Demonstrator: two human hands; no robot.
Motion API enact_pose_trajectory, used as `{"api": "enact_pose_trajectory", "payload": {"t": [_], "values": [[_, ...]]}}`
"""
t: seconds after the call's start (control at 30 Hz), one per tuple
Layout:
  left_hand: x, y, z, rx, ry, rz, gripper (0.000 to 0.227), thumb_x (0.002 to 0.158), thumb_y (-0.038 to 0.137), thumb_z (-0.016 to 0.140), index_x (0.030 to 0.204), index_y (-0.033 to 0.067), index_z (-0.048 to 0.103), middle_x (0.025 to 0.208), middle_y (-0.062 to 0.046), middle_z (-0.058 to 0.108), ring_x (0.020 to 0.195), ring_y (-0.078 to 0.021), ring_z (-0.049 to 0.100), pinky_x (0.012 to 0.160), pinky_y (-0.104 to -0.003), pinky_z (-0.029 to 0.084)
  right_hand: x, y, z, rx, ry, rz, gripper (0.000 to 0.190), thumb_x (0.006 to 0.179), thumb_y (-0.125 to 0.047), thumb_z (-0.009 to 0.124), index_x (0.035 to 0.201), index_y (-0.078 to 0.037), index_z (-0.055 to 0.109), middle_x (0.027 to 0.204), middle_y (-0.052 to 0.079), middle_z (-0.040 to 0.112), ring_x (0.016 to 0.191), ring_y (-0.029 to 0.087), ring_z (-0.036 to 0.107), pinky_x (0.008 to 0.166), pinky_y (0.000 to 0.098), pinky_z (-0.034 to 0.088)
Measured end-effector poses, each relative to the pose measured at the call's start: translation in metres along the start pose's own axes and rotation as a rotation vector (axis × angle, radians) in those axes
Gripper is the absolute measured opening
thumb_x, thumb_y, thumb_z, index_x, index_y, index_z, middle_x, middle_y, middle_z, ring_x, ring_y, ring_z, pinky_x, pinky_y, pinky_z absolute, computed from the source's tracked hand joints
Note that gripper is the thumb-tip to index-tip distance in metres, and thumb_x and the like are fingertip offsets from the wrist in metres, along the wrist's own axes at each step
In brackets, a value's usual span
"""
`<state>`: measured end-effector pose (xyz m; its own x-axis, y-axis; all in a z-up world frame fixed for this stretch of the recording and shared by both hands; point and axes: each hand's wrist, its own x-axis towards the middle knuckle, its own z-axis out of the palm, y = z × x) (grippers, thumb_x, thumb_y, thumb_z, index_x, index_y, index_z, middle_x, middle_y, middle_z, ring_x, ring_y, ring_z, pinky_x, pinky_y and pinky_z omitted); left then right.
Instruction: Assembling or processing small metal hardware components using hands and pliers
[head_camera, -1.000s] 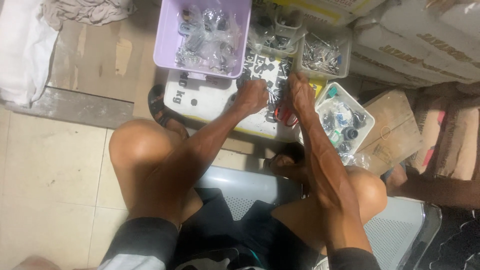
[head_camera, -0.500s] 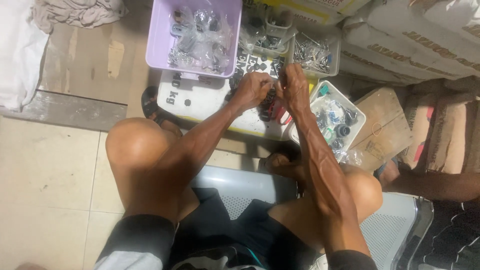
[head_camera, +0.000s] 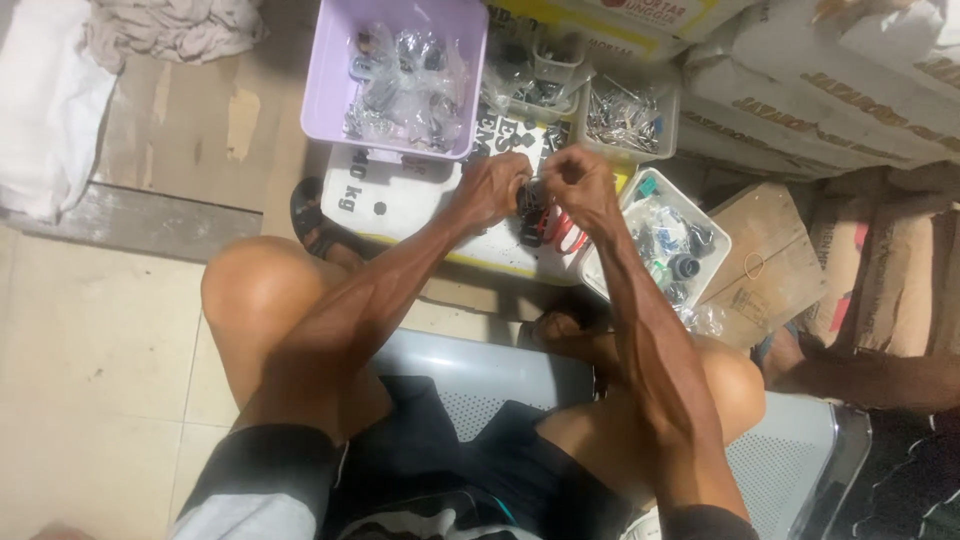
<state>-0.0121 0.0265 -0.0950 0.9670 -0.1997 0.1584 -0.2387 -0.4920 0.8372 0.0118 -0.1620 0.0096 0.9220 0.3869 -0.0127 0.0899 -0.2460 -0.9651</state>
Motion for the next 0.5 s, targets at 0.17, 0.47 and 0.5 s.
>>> {"api": "enact_pose_trajectory", "payload": {"t": [0.17,0.47,0.5], "values": [[0.001,0.017,0.0,-0.048,0.036,-0.014,0.01,0.096,0.018,0.059,0.096,0.0162,0.068,0.086,-0.011,0.07,0.084,-0.0367,0.071,0.075,-0.045,0.057,-0.004,-0.001,0.006,-0.114,0.088,-0.001,0.011,0.081,-0.004,0.079,0.09,-0.009,0.077,0.07,0.002,0.063,0.066,0.01,0.06,0.062,0.0247,0.05],[0.017,0.044,-0.01,-0.105,0.209,-0.07,0.007,0.089,0.013,0.071,0.083,0.0108,0.068,0.097,-0.014,0.063,0.085,-0.0365,0.068,0.077,-0.049,0.055,-0.008,0.012,0.006,-0.276,0.263,0.002,0.016,0.078,-0.013,0.086,0.092,-0.014,0.079,0.065,0.004,0.067,0.064,0.013,0.062,0.063,0.0284,0.053],[0.018,0.035,-0.001,-0.15,0.214,-0.051,0.01,0.088,0.013,0.069,0.081,0.0075,0.066,0.095,-0.018,0.061,0.086,-0.0426,0.067,0.077,-0.05,0.055,-0.011,0.016,0.006,-0.283,0.254,0.02,0.016,0.077,-0.013,0.085,0.091,-0.015,0.078,0.063,0.001,0.066,0.062,0.012,0.062,0.062,0.0274,0.052]]}}
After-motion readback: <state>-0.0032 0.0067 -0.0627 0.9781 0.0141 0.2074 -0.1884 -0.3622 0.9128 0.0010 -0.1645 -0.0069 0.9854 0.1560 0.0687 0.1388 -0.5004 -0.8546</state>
